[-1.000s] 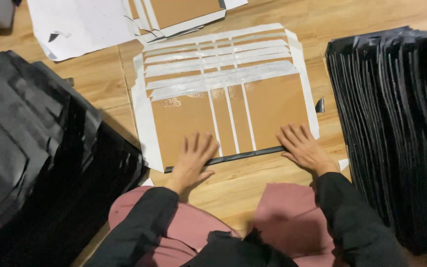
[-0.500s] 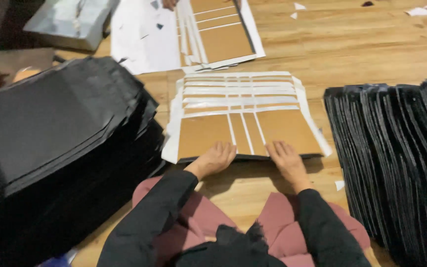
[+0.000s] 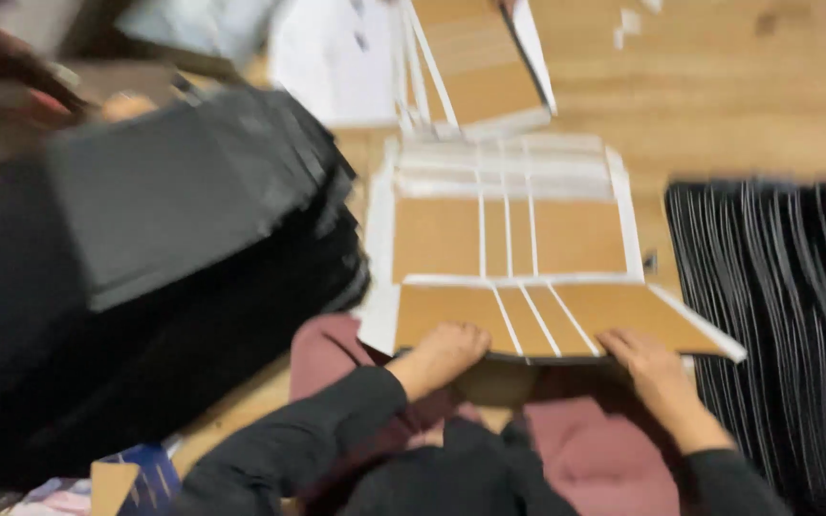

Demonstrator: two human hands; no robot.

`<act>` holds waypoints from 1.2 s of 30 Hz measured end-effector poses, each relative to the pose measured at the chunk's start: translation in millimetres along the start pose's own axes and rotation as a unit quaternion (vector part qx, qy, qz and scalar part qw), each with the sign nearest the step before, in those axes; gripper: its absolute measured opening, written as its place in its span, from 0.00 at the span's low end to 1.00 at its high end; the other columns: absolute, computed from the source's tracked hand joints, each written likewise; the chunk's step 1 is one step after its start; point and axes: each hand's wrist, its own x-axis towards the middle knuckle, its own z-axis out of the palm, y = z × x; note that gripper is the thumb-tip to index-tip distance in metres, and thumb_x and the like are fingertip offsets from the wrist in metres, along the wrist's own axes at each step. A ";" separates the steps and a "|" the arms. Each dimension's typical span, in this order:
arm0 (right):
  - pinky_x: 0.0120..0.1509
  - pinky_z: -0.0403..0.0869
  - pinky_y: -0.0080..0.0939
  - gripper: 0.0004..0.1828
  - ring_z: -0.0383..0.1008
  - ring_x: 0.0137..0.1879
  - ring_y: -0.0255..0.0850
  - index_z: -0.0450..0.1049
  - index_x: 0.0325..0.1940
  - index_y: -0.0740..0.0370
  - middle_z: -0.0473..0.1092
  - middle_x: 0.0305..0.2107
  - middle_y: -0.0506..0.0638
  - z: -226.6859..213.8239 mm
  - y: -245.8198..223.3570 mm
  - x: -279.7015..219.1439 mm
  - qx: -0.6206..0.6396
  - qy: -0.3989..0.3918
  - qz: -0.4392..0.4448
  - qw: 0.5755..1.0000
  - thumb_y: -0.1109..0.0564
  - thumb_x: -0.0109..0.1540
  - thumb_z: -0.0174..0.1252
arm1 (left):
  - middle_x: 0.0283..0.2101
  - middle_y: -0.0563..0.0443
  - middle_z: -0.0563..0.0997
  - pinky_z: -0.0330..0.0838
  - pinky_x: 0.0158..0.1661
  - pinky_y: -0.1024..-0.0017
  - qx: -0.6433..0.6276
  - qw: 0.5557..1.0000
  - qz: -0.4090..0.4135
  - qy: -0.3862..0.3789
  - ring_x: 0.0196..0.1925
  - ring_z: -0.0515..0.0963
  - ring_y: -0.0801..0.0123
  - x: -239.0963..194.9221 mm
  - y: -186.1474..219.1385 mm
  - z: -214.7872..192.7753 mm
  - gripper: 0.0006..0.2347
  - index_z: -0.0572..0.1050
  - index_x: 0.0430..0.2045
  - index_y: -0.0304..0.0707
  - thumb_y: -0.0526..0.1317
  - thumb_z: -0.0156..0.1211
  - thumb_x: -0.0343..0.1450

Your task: The person sits on the floor and wraps books with black paper. They place a book on a cardboard template, cover it with black paper, fold the edges, and use a green tool to smooth the surface. The wrapped books are stacked on the left side.

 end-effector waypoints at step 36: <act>0.42 0.65 0.37 0.16 0.70 0.37 0.41 0.69 0.34 0.54 0.68 0.28 0.47 145.6 129.9 221.7 -0.248 -0.068 0.009 0.966 0.56 0.44 0.63 | 0.41 0.47 0.68 0.64 0.43 0.63 -0.119 0.903 -0.269 -0.313 0.45 0.69 0.58 105.7 -158.7 92.8 0.29 0.63 0.45 0.41 0.45 0.70 0.53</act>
